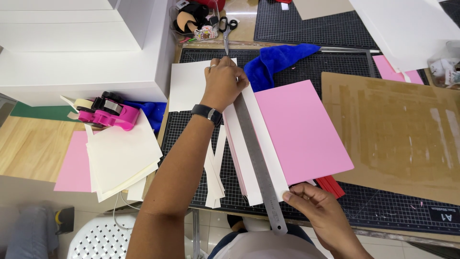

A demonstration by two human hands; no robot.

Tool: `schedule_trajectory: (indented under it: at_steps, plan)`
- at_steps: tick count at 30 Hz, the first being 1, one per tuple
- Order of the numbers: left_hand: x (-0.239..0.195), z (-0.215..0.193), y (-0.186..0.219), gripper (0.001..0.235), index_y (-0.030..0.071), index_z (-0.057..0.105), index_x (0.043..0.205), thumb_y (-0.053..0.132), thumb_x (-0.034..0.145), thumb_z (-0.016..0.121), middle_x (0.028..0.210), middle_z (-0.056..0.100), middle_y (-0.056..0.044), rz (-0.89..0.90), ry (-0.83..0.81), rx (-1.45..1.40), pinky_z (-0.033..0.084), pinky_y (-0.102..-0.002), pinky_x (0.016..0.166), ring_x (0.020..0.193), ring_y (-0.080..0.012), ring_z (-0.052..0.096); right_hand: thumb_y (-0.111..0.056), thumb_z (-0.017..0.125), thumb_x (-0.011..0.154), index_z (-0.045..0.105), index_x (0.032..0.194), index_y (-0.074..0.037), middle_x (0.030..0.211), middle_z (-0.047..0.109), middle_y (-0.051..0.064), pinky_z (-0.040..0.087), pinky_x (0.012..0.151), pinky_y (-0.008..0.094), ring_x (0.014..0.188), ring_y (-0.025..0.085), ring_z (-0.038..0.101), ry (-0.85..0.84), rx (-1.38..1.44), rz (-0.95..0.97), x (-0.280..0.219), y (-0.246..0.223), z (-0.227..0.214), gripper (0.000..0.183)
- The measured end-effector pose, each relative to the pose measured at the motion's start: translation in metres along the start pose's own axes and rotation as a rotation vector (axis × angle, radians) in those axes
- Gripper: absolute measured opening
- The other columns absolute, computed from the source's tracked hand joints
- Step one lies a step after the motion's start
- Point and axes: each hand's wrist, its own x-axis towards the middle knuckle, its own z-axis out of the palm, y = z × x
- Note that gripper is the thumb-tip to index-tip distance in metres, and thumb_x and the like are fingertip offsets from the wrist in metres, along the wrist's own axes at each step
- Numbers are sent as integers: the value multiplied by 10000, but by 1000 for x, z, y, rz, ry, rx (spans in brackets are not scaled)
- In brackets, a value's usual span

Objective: Applying white adhesive strips to a pink box and using a roller to apply glue to cardboard

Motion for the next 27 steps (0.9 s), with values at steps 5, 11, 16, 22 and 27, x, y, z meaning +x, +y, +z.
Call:
schedule_trajectory:
  at_steps: [5, 11, 16, 22, 27]
  plan:
    - [0, -1, 0, 71, 326, 795, 773, 300, 824, 838, 991, 565, 11, -3, -13, 11, 376, -514, 855, 1026, -331, 499, -94, 805, 876, 816, 789, 12, 750, 687, 46, 453, 764, 308, 765, 156, 587, -8, 6, -20, 2, 5, -1, 137]
    - [2, 2, -3, 64, 328, 789, 764, 298, 814, 816, 995, 568, 0, 1, -9, 49, 387, -522, 825, 1039, -348, 499, -91, 808, 872, 821, 793, 15, 753, 690, 49, 451, 767, 309, 765, 158, 587, 0, 15, -14, 1, 3, 0, 133]
    - [2, 2, -3, 73, 337, 785, 758, 293, 815, 801, 994, 568, 4, -6, -13, 43, 377, -516, 831, 1038, -349, 501, -116, 799, 889, 793, 775, 8, 739, 652, 39, 418, 751, 312, 753, 156, 549, -8, 2, -17, 1, 2, 0, 169]
    - [2, 2, -2, 83, 327, 786, 759, 272, 822, 783, 983, 572, -2, -2, -11, 53, 385, -526, 842, 1040, -355, 502, -95, 802, 885, 785, 766, 7, 741, 658, 35, 430, 756, 305, 757, 148, 558, -14, 17, -37, 3, 8, -1, 157]
    - [2, 2, -1, 85, 338, 793, 770, 282, 824, 758, 992, 571, -5, -22, -24, 58, 379, -514, 860, 1045, -349, 500, -87, 803, 881, 779, 765, 21, 760, 668, 45, 410, 769, 314, 779, 161, 554, -1, 59, -9, 2, 7, 0, 160]
